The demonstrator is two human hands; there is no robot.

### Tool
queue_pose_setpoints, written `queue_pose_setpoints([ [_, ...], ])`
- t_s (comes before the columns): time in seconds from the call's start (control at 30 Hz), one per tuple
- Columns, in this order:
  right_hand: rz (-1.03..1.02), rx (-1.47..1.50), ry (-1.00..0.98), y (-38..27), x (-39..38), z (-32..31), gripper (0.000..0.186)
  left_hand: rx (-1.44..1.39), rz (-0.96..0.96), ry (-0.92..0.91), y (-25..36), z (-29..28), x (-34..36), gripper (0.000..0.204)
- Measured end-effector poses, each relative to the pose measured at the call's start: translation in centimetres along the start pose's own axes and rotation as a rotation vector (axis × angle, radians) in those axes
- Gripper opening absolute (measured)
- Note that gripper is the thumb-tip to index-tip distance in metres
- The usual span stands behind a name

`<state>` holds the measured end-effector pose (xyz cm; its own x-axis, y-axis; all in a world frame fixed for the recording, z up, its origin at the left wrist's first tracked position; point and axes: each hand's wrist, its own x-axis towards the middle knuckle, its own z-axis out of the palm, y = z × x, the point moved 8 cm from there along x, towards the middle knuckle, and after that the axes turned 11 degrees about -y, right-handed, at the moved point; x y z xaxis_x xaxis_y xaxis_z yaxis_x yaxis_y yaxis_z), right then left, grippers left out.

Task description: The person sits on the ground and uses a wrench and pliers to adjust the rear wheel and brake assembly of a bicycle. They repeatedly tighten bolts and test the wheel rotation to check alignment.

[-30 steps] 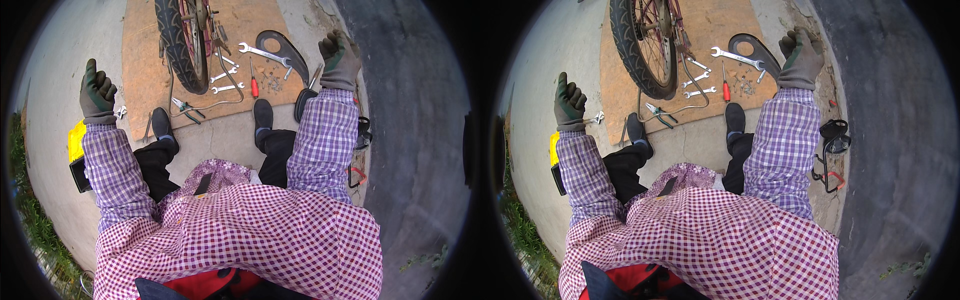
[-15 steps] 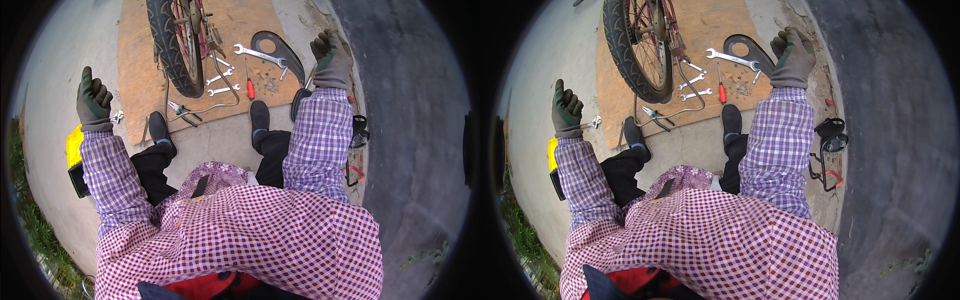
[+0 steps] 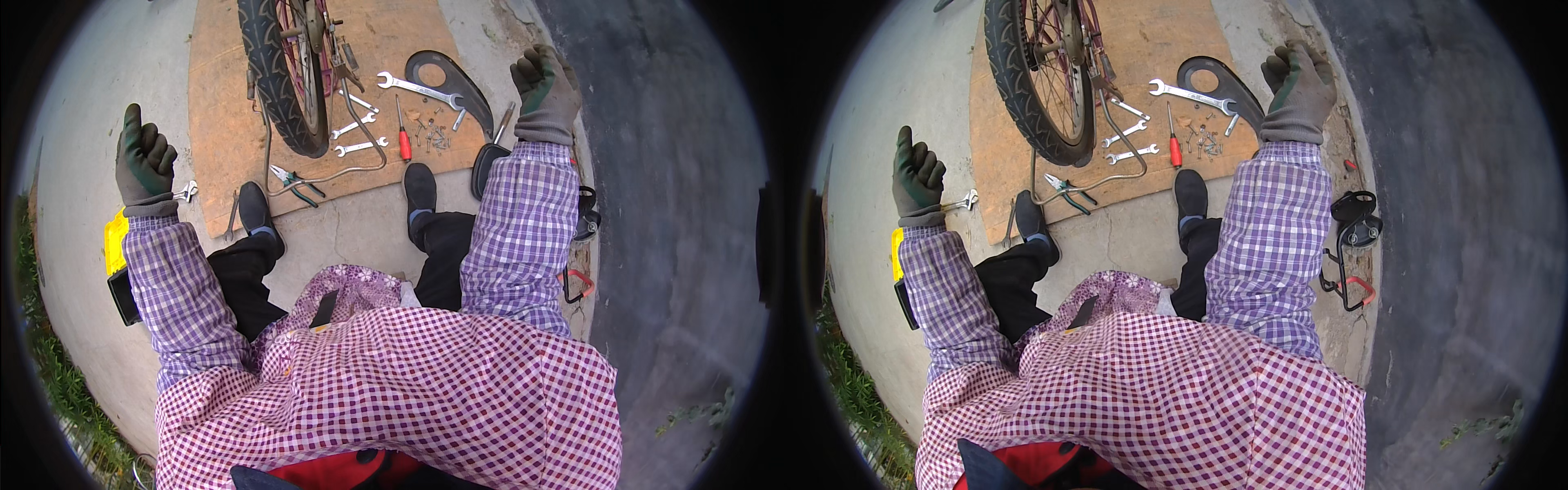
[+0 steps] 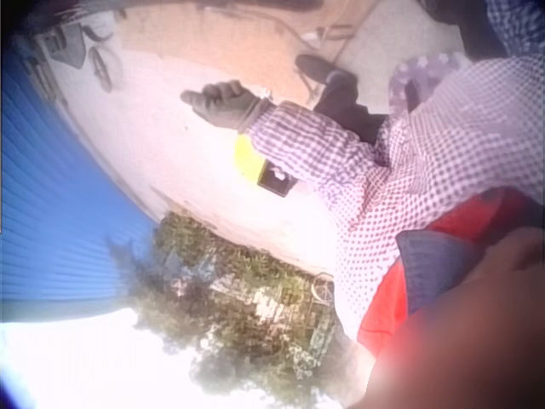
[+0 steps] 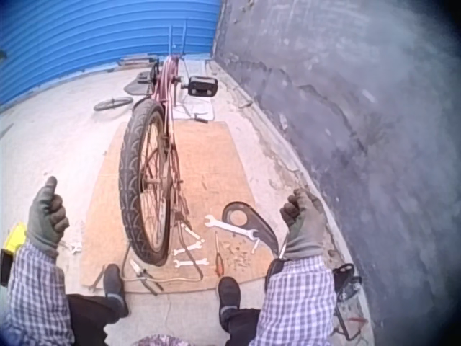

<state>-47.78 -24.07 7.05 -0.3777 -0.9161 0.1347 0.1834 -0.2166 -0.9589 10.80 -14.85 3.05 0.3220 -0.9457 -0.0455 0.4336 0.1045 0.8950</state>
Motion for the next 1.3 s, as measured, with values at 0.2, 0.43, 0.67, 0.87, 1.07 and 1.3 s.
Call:
queue_pose_setpoints([
  [0.2,0.089,-0.052,0.006,2.3,0.9,0.1,0.02,0.053,0.034,0.016,0.5,0.3,-0.4,0.031],
  [0.43,0.437,-0.66,-0.277,13.0,4.8,-2.1,0.028,0.254,-0.038,-0.003,0.1,1.5,-2.0,0.024],
  [0.67,0.57,-1.227,-0.534,28.5,4.0,-5.5,0.036,0.509,-0.055,0.086,0.5,-0.9,-2.4,0.026],
  [0.87,0.608,-1.428,-0.562,35.0,5.2,-5.5,0.052,0.667,0.011,0.151,3.2,-4.3,-3.3,0.059],
  [1.07,0.701,-1.512,-0.611,37.8,3.8,-6.3,0.051,0.816,-0.217,-0.203,2.2,-0.5,-1.1,0.041],
  [1.3,0.701,-1.648,-0.569,37.9,4.1,-6.9,0.044,0.511,-0.199,0.153,1.1,0.9,-0.7,0.046],
])
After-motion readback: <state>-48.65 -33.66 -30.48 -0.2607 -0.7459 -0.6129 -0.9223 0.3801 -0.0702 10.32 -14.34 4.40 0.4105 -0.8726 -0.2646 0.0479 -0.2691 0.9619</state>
